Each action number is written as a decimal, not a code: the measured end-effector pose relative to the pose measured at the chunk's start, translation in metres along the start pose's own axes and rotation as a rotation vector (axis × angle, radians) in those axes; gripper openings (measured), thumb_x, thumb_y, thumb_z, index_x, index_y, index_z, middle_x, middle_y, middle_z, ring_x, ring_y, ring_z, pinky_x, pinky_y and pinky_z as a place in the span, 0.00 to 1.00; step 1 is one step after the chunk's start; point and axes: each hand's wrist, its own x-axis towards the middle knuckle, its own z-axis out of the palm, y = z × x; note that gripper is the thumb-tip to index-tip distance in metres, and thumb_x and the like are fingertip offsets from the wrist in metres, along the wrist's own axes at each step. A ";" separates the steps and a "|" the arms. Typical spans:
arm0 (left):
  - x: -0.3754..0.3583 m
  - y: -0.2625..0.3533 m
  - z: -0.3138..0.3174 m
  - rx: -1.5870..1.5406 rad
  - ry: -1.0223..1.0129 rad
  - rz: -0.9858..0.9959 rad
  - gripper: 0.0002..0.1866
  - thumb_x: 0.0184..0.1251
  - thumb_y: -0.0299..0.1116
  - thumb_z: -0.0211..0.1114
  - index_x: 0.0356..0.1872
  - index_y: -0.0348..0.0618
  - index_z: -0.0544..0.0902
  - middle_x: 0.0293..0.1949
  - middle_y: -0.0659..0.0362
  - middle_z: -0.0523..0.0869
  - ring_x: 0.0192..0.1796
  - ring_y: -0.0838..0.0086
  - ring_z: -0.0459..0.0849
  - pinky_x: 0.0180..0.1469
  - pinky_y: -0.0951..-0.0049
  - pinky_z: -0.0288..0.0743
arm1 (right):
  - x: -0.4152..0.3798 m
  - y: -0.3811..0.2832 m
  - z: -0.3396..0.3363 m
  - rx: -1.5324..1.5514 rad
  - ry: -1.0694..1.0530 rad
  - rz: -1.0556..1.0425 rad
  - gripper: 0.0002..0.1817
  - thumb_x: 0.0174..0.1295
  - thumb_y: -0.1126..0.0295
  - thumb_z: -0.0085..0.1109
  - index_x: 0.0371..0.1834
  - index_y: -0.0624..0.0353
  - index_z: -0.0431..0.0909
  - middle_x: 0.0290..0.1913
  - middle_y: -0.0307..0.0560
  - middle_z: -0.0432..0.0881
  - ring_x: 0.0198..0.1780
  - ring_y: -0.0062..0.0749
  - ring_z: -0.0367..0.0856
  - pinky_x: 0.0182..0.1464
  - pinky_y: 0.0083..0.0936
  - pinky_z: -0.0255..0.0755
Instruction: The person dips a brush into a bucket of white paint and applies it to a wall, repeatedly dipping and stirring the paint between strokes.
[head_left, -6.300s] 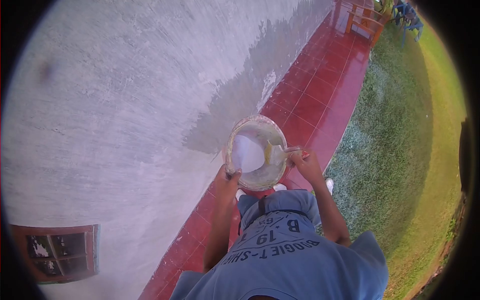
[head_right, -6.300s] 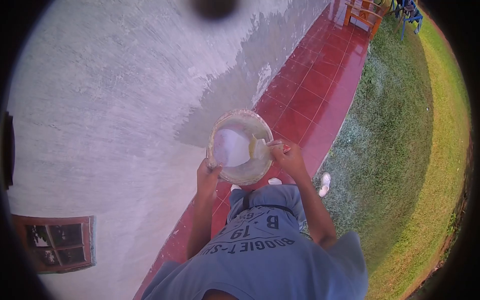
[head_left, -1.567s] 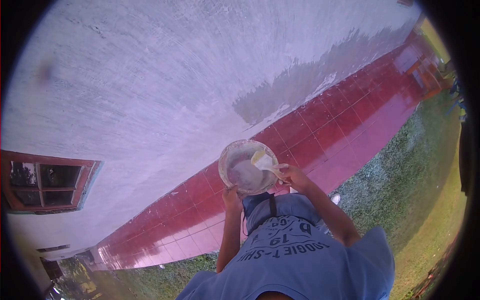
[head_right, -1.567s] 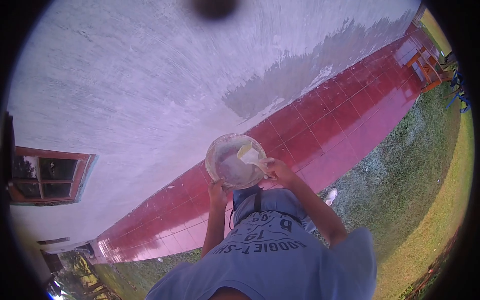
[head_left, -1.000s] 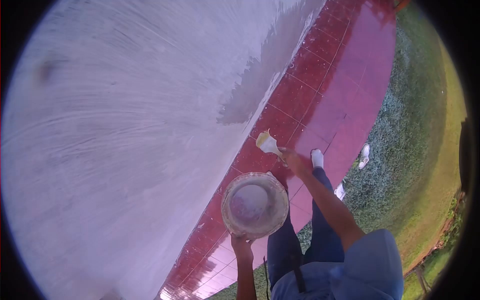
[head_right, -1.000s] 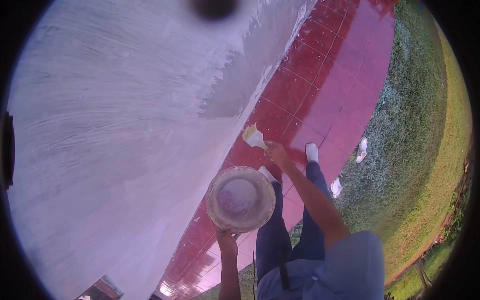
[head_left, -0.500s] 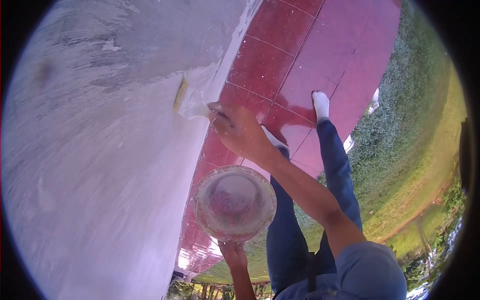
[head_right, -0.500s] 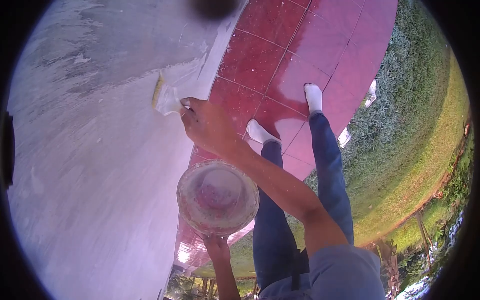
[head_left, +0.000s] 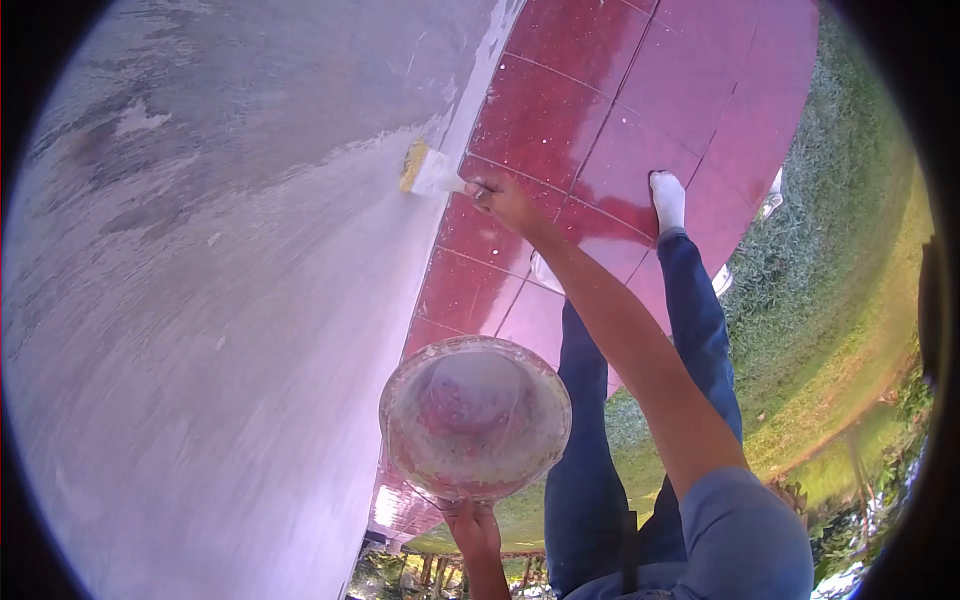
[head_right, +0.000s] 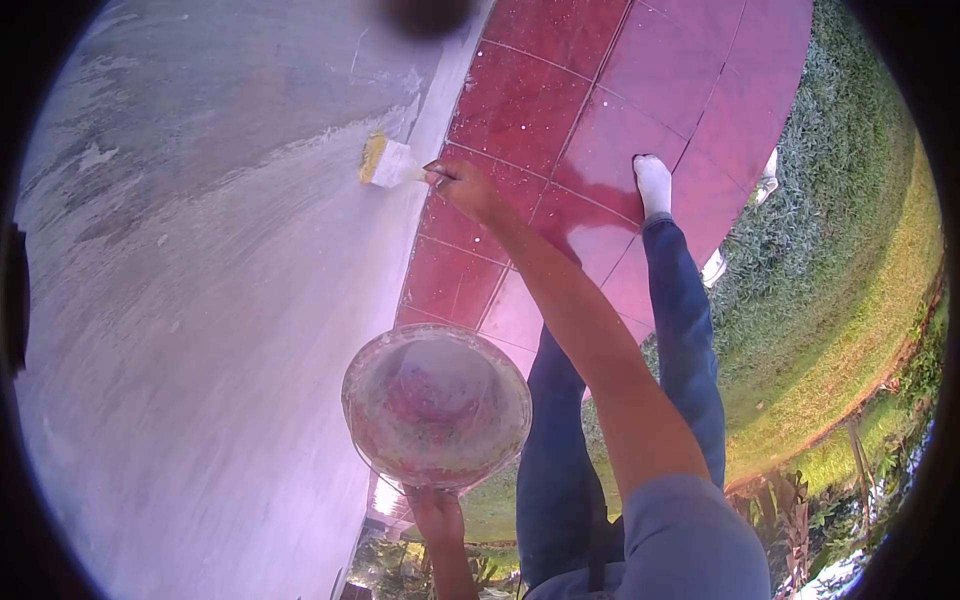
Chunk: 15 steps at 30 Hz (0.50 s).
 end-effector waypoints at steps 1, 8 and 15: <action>-0.003 -0.001 0.000 0.008 -0.011 0.004 0.35 0.68 0.19 0.59 0.75 0.51 0.60 0.71 0.54 0.69 0.69 0.58 0.72 0.68 0.45 0.71 | 0.006 0.012 -0.011 -0.131 0.123 -0.010 0.15 0.71 0.62 0.56 0.52 0.61 0.82 0.35 0.43 0.84 0.36 0.30 0.80 0.43 0.31 0.74; -0.004 -0.003 -0.009 -0.030 0.035 -0.008 0.32 0.66 0.14 0.55 0.72 0.47 0.63 0.70 0.53 0.71 0.69 0.59 0.73 0.67 0.44 0.71 | 0.018 -0.035 -0.016 -0.606 0.375 -0.133 0.17 0.67 0.60 0.56 0.44 0.65 0.84 0.32 0.71 0.81 0.36 0.60 0.85 0.38 0.48 0.74; -0.003 -0.001 -0.009 -0.011 -0.009 -0.065 0.32 0.70 0.20 0.58 0.73 0.52 0.62 0.70 0.55 0.70 0.69 0.60 0.73 0.67 0.51 0.73 | -0.171 -0.224 0.067 -0.335 0.134 -0.216 0.13 0.70 0.67 0.55 0.46 0.67 0.82 0.24 0.64 0.78 0.26 0.53 0.82 0.30 0.43 0.71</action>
